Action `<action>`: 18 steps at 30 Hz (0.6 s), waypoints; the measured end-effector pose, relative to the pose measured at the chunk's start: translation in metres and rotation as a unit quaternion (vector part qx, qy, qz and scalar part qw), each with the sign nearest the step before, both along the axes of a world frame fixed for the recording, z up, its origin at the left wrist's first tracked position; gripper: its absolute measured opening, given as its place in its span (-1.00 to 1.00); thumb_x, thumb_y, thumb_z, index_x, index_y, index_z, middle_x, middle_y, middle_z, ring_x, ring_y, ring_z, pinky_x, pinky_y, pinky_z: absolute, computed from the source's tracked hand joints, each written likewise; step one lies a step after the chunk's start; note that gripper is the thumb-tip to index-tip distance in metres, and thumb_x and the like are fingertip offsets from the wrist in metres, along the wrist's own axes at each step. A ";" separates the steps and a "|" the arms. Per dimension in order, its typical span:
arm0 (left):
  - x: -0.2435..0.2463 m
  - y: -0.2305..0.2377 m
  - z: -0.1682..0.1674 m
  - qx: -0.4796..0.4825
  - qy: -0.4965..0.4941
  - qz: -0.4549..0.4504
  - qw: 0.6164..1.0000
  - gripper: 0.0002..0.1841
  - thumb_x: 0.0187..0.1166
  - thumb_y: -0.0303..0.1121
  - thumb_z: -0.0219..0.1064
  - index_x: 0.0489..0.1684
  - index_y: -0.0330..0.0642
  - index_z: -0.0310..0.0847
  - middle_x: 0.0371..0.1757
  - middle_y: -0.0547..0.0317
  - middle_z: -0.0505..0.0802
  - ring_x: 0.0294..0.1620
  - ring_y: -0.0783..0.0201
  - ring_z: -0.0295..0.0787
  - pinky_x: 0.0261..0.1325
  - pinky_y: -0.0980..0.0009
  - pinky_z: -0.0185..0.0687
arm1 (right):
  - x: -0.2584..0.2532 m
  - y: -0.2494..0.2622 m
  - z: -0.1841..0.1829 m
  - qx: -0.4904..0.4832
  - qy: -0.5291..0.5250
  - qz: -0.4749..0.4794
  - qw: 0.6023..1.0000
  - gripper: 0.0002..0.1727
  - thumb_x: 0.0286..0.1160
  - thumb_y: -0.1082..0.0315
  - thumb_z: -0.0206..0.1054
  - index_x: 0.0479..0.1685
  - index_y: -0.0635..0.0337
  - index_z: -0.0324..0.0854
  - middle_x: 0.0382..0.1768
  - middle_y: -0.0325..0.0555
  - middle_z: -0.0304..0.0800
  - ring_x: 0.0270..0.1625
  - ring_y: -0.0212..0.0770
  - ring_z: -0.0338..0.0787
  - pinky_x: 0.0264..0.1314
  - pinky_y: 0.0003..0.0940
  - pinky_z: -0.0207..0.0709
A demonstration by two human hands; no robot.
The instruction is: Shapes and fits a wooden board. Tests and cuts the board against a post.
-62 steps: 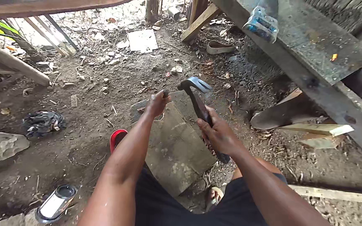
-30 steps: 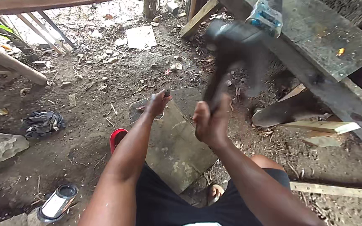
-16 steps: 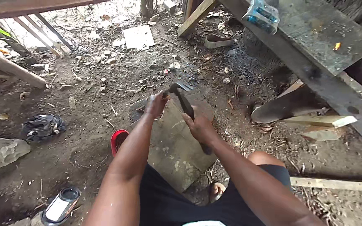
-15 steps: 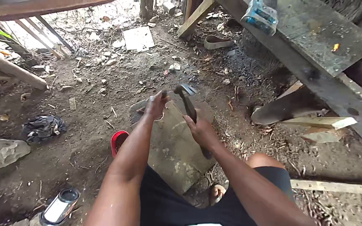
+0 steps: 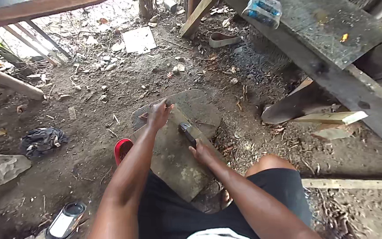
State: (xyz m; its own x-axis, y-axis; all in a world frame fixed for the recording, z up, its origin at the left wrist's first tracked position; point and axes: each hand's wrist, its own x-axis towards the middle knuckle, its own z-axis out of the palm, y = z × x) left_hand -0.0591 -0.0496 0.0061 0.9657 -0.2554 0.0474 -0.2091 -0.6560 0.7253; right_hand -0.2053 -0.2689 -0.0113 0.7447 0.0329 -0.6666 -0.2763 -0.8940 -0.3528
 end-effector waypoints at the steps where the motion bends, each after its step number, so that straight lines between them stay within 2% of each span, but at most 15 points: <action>1: -0.007 0.001 -0.003 -0.009 -0.019 0.003 1.000 -0.71 0.80 -0.18 0.22 0.14 -0.22 0.68 -0.20 -0.07 0.86 -0.15 0.02 0.85 0.05 -0.08 0.76 | 0.001 0.000 0.001 0.000 0.002 0.001 1.000 -0.36 0.80 -0.16 0.04 0.58 0.15 0.28 0.10 0.15 0.81 0.21 0.13 0.84 0.27 0.14 0.67; 5: -0.018 0.002 0.003 -0.042 -0.074 0.010 0.996 -0.73 0.78 -0.20 0.26 0.14 -0.19 0.71 -0.16 -0.01 0.89 -0.14 0.12 0.88 0.06 0.02 0.79 | 0.006 -0.002 0.004 -0.002 0.011 0.008 1.000 -0.35 0.80 -0.18 0.02 0.57 0.16 0.27 0.09 0.15 0.80 0.20 0.13 0.84 0.25 0.15 0.67; 9: -0.009 0.005 0.009 -0.021 -0.020 0.019 0.999 -0.70 0.81 -0.16 0.21 0.12 -0.20 0.68 -0.23 -0.01 0.84 -0.17 0.09 0.83 0.05 -0.01 0.74 | 0.005 0.000 0.006 -0.012 0.008 0.021 1.000 -0.34 0.80 -0.20 0.01 0.57 0.16 0.28 0.10 0.15 0.81 0.22 0.13 0.84 0.27 0.14 0.67; 13: -0.001 0.003 0.000 -0.024 -0.007 0.005 1.000 -0.68 0.80 -0.16 0.22 0.16 -0.25 0.69 -0.15 -0.07 0.87 -0.09 0.05 0.87 0.14 -0.06 0.75 | 0.004 0.000 0.010 -0.008 0.012 0.010 1.000 -0.31 0.81 -0.18 0.02 0.62 0.20 0.24 0.17 0.21 0.77 0.26 0.19 0.81 0.30 0.20 0.65; 18: 0.001 0.003 0.005 -0.028 0.006 0.003 1.000 -0.71 0.80 -0.19 0.23 0.08 -0.26 0.69 -0.20 -0.01 0.85 -0.16 0.13 0.83 0.08 0.03 0.75 | 0.003 0.000 0.007 -0.010 0.011 0.014 1.000 -0.31 0.80 -0.19 0.02 0.61 0.19 0.24 0.16 0.20 0.78 0.27 0.18 0.81 0.30 0.17 0.65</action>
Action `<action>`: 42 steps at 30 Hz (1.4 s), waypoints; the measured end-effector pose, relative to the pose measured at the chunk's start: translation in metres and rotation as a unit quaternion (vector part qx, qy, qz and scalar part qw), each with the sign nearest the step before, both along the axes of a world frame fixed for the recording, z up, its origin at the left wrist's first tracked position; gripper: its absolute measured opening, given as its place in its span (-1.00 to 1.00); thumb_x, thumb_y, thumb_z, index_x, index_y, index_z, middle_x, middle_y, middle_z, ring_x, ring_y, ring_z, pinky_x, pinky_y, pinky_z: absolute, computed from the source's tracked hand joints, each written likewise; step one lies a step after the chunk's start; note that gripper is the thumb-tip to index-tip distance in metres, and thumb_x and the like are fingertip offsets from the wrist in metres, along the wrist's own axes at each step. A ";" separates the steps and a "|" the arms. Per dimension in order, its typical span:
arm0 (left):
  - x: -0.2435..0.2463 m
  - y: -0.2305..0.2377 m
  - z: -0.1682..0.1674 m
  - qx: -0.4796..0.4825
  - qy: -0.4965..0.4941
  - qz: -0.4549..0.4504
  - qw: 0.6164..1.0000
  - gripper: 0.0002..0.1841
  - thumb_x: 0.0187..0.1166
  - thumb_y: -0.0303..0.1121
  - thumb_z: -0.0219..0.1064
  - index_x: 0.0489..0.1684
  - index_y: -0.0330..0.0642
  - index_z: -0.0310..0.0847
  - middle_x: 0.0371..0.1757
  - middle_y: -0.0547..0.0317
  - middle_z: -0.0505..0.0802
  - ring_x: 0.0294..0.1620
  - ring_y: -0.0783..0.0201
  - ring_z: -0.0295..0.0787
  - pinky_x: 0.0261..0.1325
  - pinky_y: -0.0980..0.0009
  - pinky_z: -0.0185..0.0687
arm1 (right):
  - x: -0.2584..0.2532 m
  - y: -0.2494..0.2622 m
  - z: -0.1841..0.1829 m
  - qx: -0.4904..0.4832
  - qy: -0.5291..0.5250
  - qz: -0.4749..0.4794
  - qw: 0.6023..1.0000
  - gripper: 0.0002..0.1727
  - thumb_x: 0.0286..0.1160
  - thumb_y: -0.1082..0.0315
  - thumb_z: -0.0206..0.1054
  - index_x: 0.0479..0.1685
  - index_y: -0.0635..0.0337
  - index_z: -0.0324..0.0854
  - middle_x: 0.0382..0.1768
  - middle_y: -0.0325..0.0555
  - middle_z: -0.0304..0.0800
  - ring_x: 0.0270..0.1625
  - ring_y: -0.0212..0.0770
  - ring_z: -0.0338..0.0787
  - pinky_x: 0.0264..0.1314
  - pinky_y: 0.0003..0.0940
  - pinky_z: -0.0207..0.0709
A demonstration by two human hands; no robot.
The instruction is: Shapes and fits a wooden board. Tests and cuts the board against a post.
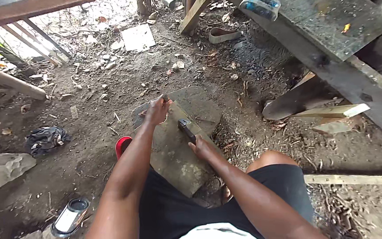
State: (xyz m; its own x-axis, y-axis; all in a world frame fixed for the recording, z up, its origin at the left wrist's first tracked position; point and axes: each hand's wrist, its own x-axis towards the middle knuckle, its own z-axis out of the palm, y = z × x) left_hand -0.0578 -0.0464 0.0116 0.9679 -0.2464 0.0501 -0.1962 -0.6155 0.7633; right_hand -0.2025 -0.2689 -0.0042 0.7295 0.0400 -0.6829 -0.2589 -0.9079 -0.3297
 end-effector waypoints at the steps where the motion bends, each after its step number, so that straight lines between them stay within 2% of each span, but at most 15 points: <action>1: 0.002 0.000 -0.001 0.000 -0.002 -0.001 1.000 -0.71 0.80 -0.18 0.23 0.07 -0.25 0.69 -0.22 0.00 0.85 -0.18 0.13 0.83 0.06 0.04 0.74 | 0.000 -0.001 0.000 0.003 0.000 0.000 1.000 -0.31 0.80 -0.19 0.02 0.61 0.19 0.24 0.17 0.19 0.78 0.27 0.17 0.81 0.31 0.17 0.65; 5: 0.008 0.000 0.000 0.004 0.032 -0.001 0.999 -0.69 0.80 -0.16 0.23 0.14 -0.23 0.67 -0.15 -0.04 0.86 -0.10 0.09 0.85 0.16 -0.02 0.73 | 0.007 -0.009 0.014 0.065 -0.016 -0.021 0.998 -0.33 0.80 -0.18 0.04 0.60 0.17 0.31 0.10 0.16 0.79 0.19 0.12 0.82 0.29 0.16 0.63; 8: 0.014 -0.002 0.003 0.030 0.043 -0.007 0.999 -0.68 0.80 -0.11 0.22 0.17 -0.17 0.68 -0.11 -0.04 0.87 -0.04 0.05 0.86 0.20 -0.09 0.72 | 0.018 -0.006 0.066 0.125 -0.122 -0.038 0.984 -0.35 0.80 -0.18 0.05 0.65 0.08 0.33 -0.14 0.07 0.81 -0.14 0.05 0.85 0.04 0.13 0.72; 11: 0.015 -0.005 0.003 0.038 0.042 -0.019 0.998 -0.68 0.79 -0.13 0.23 0.19 -0.17 0.68 -0.11 -0.04 0.89 -0.06 0.03 0.88 0.17 -0.13 0.74 | 0.025 0.006 0.130 0.184 -0.319 -0.066 0.928 -0.38 0.78 -0.15 0.14 0.67 -0.03 0.26 -0.43 -0.08 0.75 -0.52 -0.11 0.77 -0.40 0.00 0.75; 14: 0.014 -0.005 0.003 0.036 0.021 -0.023 0.999 -0.71 0.78 -0.19 0.25 0.15 -0.23 0.68 -0.13 -0.06 0.88 -0.07 0.03 0.87 0.17 -0.11 0.73 | 0.035 0.020 0.151 0.216 -0.462 -0.080 0.856 -0.40 0.79 -0.09 0.16 0.64 0.01 0.23 -0.51 -0.17 0.67 -0.65 -0.24 0.67 -0.63 -0.17 0.68; 16: 0.012 -0.004 0.006 0.048 0.029 -0.019 0.998 -0.70 0.79 -0.17 0.24 0.16 -0.23 0.69 -0.11 -0.07 0.89 -0.02 0.01 0.88 0.21 -0.13 0.73 | 0.043 0.020 0.126 0.159 -0.406 -0.047 0.899 -0.41 0.78 -0.09 0.17 0.59 0.06 0.27 -0.49 -0.09 0.70 -0.57 -0.10 0.73 -0.52 -0.03 0.69; 17: 0.009 -0.005 0.005 0.049 0.030 -0.016 0.998 -0.70 0.78 -0.17 0.25 0.14 -0.23 0.68 -0.10 -0.07 0.89 -0.01 0.00 0.88 0.21 -0.13 0.73 | 0.049 0.018 0.115 0.120 -0.311 -0.014 0.943 -0.43 0.77 -0.12 0.16 0.54 0.05 0.30 -0.42 -0.01 0.75 -0.44 0.01 0.80 -0.37 0.10 0.72; 19: 0.008 -0.006 0.004 0.038 0.019 -0.005 0.999 -0.71 0.77 -0.19 0.26 0.12 -0.25 0.70 -0.11 -0.10 0.88 -0.04 -0.01 0.87 0.19 -0.15 0.74 | 0.063 0.015 0.117 0.098 -0.196 0.017 0.976 -0.44 0.76 -0.16 0.15 0.49 0.03 0.37 -0.30 0.05 0.77 -0.32 0.06 0.84 -0.24 0.15 0.74; 21: 0.014 -0.004 0.000 0.027 0.015 -0.005 1.000 -0.70 0.77 -0.21 0.26 0.14 -0.27 0.71 -0.08 -0.12 0.89 0.01 -0.04 0.87 0.24 -0.18 0.71 | 0.062 0.017 0.140 0.114 -0.220 0.025 0.968 -0.43 0.76 -0.16 0.17 0.56 -0.02 0.38 -0.31 0.03 0.80 -0.32 0.06 0.83 -0.23 0.17 0.72; 23: 0.013 -0.005 -0.001 0.026 0.011 -0.014 0.999 -0.71 0.77 -0.23 0.25 0.17 -0.27 0.70 -0.07 -0.13 0.89 0.01 -0.03 0.88 0.24 -0.17 0.72 | 0.046 0.021 0.159 0.139 -0.329 0.003 0.934 -0.43 0.75 -0.17 0.17 0.53 -0.03 0.40 -0.45 -0.09 0.72 -0.49 -0.06 0.75 -0.43 0.05 0.68; 26: 0.016 -0.003 -0.004 0.023 -0.003 -0.017 1.000 -0.72 0.77 -0.25 0.26 0.15 -0.28 0.70 -0.05 -0.10 0.89 0.02 0.02 0.88 0.27 -0.09 0.73 | 0.040 0.029 0.146 0.155 -0.449 -0.043 0.879 -0.45 0.75 -0.11 0.20 0.50 0.06 0.37 -0.48 -0.15 0.70 -0.57 -0.17 0.71 -0.54 -0.09 0.67; 30: 0.006 -0.008 0.005 0.025 0.015 -0.006 1.000 -0.72 0.75 -0.28 0.27 0.17 -0.30 0.71 0.01 -0.15 0.89 0.10 -0.05 0.87 0.34 -0.12 0.69 | 0.064 0.017 0.105 0.077 -0.211 0.014 0.974 -0.46 0.73 -0.14 0.19 0.42 0.07 0.40 -0.30 0.06 0.79 -0.28 0.11 0.85 -0.22 0.21 0.73; 35: -0.001 -0.008 0.005 0.026 0.029 0.015 0.999 -0.64 0.80 -0.16 0.21 0.23 -0.29 0.68 -0.02 -0.16 0.88 0.06 -0.07 0.87 0.29 -0.13 0.71 | 0.036 0.007 0.064 0.103 -0.165 -0.082 0.977 -0.36 0.75 -0.21 0.10 0.58 0.04 0.35 -0.19 0.06 0.80 -0.20 0.05 0.85 -0.06 0.16 0.73; 38: -0.028 -0.012 -0.005 0.066 0.002 0.004 0.998 -0.66 0.82 -0.13 0.18 0.24 -0.20 0.68 -0.10 -0.16 0.88 -0.04 -0.13 0.89 0.10 -0.23 0.75 | 0.019 -0.003 0.017 0.041 -0.064 -0.070 0.995 -0.32 0.77 -0.18 0.07 0.59 0.16 0.34 0.04 0.17 0.81 0.07 0.15 0.85 0.17 0.21 0.67; 42: -0.065 -0.010 -0.056 0.087 -0.138 -0.051 0.985 -0.76 0.76 -0.31 0.23 0.15 -0.15 0.79 0.32 0.05 0.85 0.41 0.11 0.78 0.48 0.06 0.67 | 0.010 0.001 -0.010 -0.020 -0.045 -0.043 0.998 -0.28 0.80 -0.17 0.03 0.64 0.24 0.26 0.20 0.21 0.78 0.28 0.17 0.81 0.33 0.17 0.64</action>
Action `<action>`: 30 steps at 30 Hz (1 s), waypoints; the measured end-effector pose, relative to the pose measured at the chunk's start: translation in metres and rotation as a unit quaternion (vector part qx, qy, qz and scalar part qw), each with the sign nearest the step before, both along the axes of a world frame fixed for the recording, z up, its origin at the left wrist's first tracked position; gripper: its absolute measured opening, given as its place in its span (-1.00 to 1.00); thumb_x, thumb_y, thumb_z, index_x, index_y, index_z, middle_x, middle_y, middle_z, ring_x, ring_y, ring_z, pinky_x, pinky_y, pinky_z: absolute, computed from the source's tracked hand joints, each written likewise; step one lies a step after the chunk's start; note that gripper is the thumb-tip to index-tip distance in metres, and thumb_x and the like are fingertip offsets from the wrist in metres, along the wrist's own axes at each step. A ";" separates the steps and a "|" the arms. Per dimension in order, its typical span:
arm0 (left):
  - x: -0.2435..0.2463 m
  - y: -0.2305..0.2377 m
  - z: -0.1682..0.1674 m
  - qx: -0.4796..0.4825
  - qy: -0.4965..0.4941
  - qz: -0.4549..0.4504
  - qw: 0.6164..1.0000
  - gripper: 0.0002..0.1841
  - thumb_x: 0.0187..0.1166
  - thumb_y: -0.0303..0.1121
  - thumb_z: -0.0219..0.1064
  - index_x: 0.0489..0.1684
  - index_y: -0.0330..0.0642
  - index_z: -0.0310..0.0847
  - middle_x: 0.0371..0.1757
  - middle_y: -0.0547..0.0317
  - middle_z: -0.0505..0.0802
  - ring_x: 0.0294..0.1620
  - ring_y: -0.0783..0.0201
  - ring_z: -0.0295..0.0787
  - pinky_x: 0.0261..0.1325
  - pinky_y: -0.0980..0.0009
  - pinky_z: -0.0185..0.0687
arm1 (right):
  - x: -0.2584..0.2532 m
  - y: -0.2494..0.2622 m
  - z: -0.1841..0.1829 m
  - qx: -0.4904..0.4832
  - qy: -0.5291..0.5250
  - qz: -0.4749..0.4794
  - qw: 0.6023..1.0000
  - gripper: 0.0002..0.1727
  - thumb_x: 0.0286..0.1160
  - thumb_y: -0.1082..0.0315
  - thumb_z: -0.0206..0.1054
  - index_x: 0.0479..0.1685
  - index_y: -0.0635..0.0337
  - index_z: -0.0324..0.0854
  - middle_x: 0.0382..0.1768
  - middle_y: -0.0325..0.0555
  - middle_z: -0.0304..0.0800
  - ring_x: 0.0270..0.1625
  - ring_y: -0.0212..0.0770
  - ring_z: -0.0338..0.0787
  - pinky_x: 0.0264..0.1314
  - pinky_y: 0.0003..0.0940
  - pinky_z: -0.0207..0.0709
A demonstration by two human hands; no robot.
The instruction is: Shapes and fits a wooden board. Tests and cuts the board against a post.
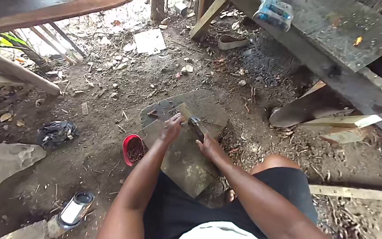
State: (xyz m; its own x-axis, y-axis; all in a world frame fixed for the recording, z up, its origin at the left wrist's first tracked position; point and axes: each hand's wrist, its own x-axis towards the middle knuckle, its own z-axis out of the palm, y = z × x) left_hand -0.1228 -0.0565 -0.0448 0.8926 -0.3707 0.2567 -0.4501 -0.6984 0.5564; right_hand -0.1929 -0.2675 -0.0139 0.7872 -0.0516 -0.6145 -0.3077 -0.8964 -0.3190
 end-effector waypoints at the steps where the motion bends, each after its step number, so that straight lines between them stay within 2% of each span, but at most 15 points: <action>1: -0.004 0.001 -0.011 -0.015 -0.032 -0.021 0.999 -0.78 0.74 -0.36 0.24 0.09 -0.18 0.80 0.35 0.04 0.84 0.50 0.11 0.71 0.56 0.10 0.61 | 0.000 -0.001 -0.002 -0.003 0.000 0.005 1.000 -0.28 0.80 -0.18 0.03 0.64 0.25 0.26 0.21 0.22 0.77 0.29 0.17 0.81 0.34 0.16 0.63; 3: 0.000 0.001 -0.013 -0.051 -0.031 -0.019 0.998 -0.77 0.73 -0.42 0.23 0.10 -0.21 0.81 0.33 0.04 0.86 0.52 0.11 0.71 0.59 0.10 0.58 | 0.006 -0.003 0.000 -0.006 0.010 0.014 1.000 -0.28 0.81 -0.17 0.02 0.64 0.26 0.25 0.23 0.22 0.76 0.32 0.17 0.79 0.38 0.14 0.62; 4: 0.009 0.001 -0.002 -0.072 0.009 0.017 0.997 -0.75 0.77 -0.39 0.20 0.15 -0.21 0.79 0.26 0.03 0.88 0.42 0.11 0.78 0.53 0.06 0.64 | 0.010 -0.004 0.004 -0.009 0.016 0.017 1.000 -0.28 0.81 -0.17 0.02 0.64 0.26 0.26 0.24 0.22 0.76 0.33 0.17 0.79 0.38 0.14 0.61; 5: 0.024 0.001 0.011 -0.089 0.061 0.074 0.991 -0.70 0.81 -0.28 0.16 0.23 -0.19 0.77 0.16 0.01 0.91 0.24 0.09 0.87 0.39 -0.01 0.72 | 0.013 -0.005 0.006 -0.013 0.023 0.021 0.999 -0.28 0.81 -0.18 0.02 0.64 0.25 0.26 0.24 0.22 0.77 0.33 0.16 0.79 0.38 0.15 0.61; 6: 0.044 0.003 0.025 -0.102 0.122 0.128 0.979 -0.64 0.84 -0.17 0.12 0.30 -0.17 0.71 0.10 -0.04 0.90 0.15 0.03 0.88 0.32 -0.10 0.72 | 0.015 -0.005 0.007 -0.017 0.031 0.023 0.999 -0.28 0.80 -0.19 0.01 0.64 0.24 0.27 0.24 0.21 0.76 0.34 0.16 0.79 0.38 0.15 0.62; 8: 0.080 0.006 0.048 -0.110 0.210 0.190 0.953 -0.60 0.83 -0.08 0.11 0.35 -0.18 0.61 0.07 -0.09 0.88 0.10 -0.05 0.86 0.29 -0.18 0.69 | 0.016 -0.005 0.009 -0.020 0.037 0.024 0.999 -0.29 0.79 -0.20 0.03 0.60 0.23 0.29 0.23 0.20 0.77 0.32 0.15 0.80 0.36 0.17 0.62; 9: 0.089 0.006 0.057 -0.094 0.223 0.179 0.954 -0.60 0.83 -0.10 0.11 0.33 -0.20 0.60 0.05 -0.11 0.88 0.09 -0.06 0.86 0.28 -0.18 0.70 | 0.017 -0.005 0.009 -0.017 0.034 0.024 0.999 -0.30 0.79 -0.20 0.04 0.58 0.23 0.30 0.23 0.20 0.77 0.31 0.15 0.80 0.35 0.17 0.63; 11: 0.082 -0.002 0.072 -0.052 0.182 0.097 0.977 -0.63 0.83 -0.17 0.15 0.29 -0.29 0.61 -0.04 -0.19 0.86 0.02 -0.11 0.86 0.20 -0.18 0.71 | 0.018 -0.006 0.011 -0.008 0.023 0.026 0.999 -0.31 0.78 -0.17 0.07 0.58 0.24 0.31 0.23 0.21 0.77 0.31 0.15 0.80 0.36 0.16 0.62; 13: 0.067 -0.009 0.080 -0.014 0.129 0.043 0.991 -0.61 0.83 -0.14 0.14 0.30 -0.29 0.62 -0.05 -0.17 0.87 0.04 -0.11 0.87 0.22 -0.17 0.73 | 0.017 -0.007 0.014 -0.001 0.012 0.030 0.999 -0.31 0.79 -0.14 0.08 0.60 0.28 0.31 0.26 0.24 0.75 0.33 0.17 0.78 0.39 0.17 0.61; 16: 0.057 -0.007 0.077 -0.026 0.126 0.054 0.990 -0.63 0.83 -0.14 0.16 0.25 -0.27 0.63 -0.08 -0.14 0.87 0.02 -0.06 0.87 0.21 -0.13 0.72 | 0.011 -0.005 0.010 -0.004 0.008 0.031 0.999 -0.30 0.79 -0.15 0.07 0.60 0.28 0.30 0.28 0.23 0.73 0.36 0.16 0.77 0.41 0.15 0.61; 22: 0.056 0.002 0.058 -0.043 0.111 0.063 0.991 -0.67 0.82 -0.17 0.19 0.15 -0.29 0.66 -0.19 -0.11 0.86 -0.12 -0.01 0.87 0.09 -0.09 0.76 | 0.010 -0.003 0.008 -0.007 0.013 0.027 1.000 -0.30 0.79 -0.16 0.05 0.60 0.26 0.29 0.24 0.22 0.76 0.33 0.16 0.79 0.39 0.14 0.61; 30: 0.049 0.005 0.051 -0.064 0.111 0.077 0.989 -0.71 0.81 -0.19 0.20 0.12 -0.22 0.67 -0.18 -0.03 0.87 -0.14 0.08 0.87 0.08 0.00 0.76 | 0.012 -0.003 0.010 -0.008 0.017 0.034 0.999 -0.32 0.80 -0.16 0.03 0.55 0.27 0.32 0.21 0.20 0.77 0.33 0.13 0.79 0.38 0.12 0.62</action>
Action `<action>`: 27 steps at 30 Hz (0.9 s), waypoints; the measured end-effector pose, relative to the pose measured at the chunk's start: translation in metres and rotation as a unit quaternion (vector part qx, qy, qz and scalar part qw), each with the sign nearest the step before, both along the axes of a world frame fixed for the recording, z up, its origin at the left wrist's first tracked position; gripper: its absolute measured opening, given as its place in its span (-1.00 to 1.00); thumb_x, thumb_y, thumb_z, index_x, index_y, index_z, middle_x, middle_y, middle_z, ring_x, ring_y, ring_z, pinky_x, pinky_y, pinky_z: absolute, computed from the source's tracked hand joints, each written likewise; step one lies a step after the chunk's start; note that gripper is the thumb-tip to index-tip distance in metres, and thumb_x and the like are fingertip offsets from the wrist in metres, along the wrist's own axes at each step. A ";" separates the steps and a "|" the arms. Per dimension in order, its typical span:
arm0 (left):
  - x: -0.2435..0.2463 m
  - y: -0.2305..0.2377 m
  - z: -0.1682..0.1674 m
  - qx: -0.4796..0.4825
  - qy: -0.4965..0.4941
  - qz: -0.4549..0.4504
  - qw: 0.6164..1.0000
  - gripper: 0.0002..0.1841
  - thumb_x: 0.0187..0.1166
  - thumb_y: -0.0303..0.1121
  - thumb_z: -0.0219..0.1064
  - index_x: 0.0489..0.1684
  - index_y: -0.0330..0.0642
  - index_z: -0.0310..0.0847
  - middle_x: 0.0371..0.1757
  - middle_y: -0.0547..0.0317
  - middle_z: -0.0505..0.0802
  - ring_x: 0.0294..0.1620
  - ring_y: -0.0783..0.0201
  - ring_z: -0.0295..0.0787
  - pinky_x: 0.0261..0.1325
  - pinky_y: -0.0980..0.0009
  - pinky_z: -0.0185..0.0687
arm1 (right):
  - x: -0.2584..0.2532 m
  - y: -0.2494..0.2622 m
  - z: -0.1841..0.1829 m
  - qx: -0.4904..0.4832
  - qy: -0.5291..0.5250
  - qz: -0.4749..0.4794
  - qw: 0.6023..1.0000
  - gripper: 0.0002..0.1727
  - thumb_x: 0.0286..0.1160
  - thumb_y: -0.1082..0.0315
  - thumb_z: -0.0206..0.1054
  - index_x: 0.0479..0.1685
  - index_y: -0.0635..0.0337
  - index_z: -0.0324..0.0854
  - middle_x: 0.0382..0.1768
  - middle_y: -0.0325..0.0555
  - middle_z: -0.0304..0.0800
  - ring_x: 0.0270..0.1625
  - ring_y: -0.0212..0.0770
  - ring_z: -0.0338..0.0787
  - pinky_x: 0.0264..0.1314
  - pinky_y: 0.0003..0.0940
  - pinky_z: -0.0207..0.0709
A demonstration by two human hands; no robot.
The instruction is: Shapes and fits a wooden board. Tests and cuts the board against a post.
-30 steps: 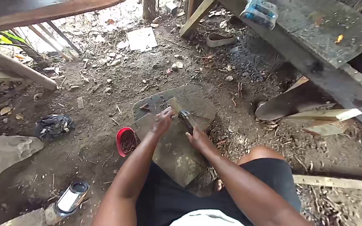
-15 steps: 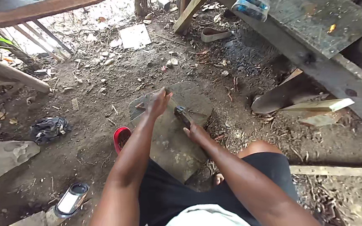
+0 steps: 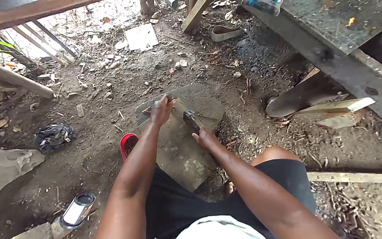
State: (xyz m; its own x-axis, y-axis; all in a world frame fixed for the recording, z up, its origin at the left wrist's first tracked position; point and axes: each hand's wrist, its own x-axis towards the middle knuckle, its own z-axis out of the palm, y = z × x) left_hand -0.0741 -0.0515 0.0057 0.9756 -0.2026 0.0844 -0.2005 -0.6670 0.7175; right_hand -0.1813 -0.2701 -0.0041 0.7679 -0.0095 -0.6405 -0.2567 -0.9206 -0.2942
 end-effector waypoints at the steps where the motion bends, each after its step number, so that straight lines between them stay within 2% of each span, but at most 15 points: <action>1: 0.000 0.000 -0.001 -0.002 0.003 0.003 1.000 -0.71 0.82 -0.18 0.20 0.12 -0.22 0.67 -0.17 -0.02 0.87 -0.13 0.09 0.87 0.09 0.00 0.76 | 0.000 0.000 -0.001 0.000 -0.001 -0.001 1.000 -0.32 0.81 -0.16 0.03 0.55 0.27 0.32 0.22 0.21 0.77 0.33 0.13 0.79 0.38 0.12 0.61; 7: 0.004 0.001 -0.001 -0.012 0.025 0.014 1.000 -0.71 0.82 -0.14 0.19 0.17 -0.15 0.66 -0.15 0.01 0.86 -0.11 0.10 0.86 0.10 -0.02 0.75 | -0.001 -0.001 -0.002 0.009 -0.002 -0.003 1.000 -0.33 0.81 -0.15 0.03 0.58 0.25 0.29 0.23 0.19 0.76 0.33 0.13 0.79 0.38 0.13 0.61; 14: 0.005 0.000 -0.001 -0.010 0.011 0.008 1.000 -0.68 0.82 -0.12 0.19 0.16 -0.18 0.68 -0.16 -0.02 0.87 -0.10 0.07 0.86 0.11 -0.06 0.75 | -0.001 0.000 -0.003 0.014 0.005 -0.015 1.000 -0.30 0.80 -0.16 0.04 0.65 0.22 0.24 0.24 0.21 0.76 0.33 0.16 0.79 0.36 0.17 0.62; 21: 0.005 -0.004 0.001 0.009 0.015 0.014 1.000 -0.67 0.81 -0.11 0.20 0.16 -0.19 0.69 -0.15 -0.04 0.87 -0.08 0.03 0.87 0.12 -0.09 0.74 | 0.000 -0.001 -0.004 0.016 0.007 -0.010 1.000 -0.32 0.81 -0.15 0.03 0.60 0.24 0.28 0.22 0.20 0.77 0.33 0.14 0.79 0.37 0.14 0.62; 23: 0.005 -0.003 -0.004 0.009 0.012 0.017 1.000 -0.66 0.81 -0.09 0.20 0.15 -0.17 0.69 -0.17 -0.04 0.87 -0.10 0.03 0.87 0.10 -0.10 0.74 | 0.003 -0.005 0.001 0.032 0.006 -0.010 0.999 -0.35 0.81 -0.15 0.05 0.51 0.26 0.36 0.15 0.20 0.77 0.22 0.14 0.82 0.29 0.15 0.64; 25: 0.004 -0.002 -0.007 -0.001 0.007 0.022 1.000 -0.66 0.80 -0.08 0.21 0.14 -0.17 0.69 -0.20 -0.03 0.87 -0.14 0.05 0.86 0.07 -0.08 0.74 | 0.009 -0.009 0.015 0.060 -0.006 -0.011 0.998 -0.38 0.80 -0.16 0.06 0.42 0.23 0.42 -0.02 0.17 0.78 -0.02 0.12 0.85 0.08 0.14 0.69; 27: 0.005 0.000 -0.008 -0.008 0.003 0.022 1.000 -0.67 0.79 -0.08 0.23 0.12 -0.17 0.70 -0.20 -0.02 0.87 -0.15 0.06 0.86 0.08 -0.07 0.75 | 0.015 -0.009 0.046 0.091 -0.055 -0.015 0.994 -0.40 0.80 -0.17 0.07 0.47 0.16 0.40 -0.11 0.14 0.80 -0.14 0.11 0.86 0.02 0.16 0.71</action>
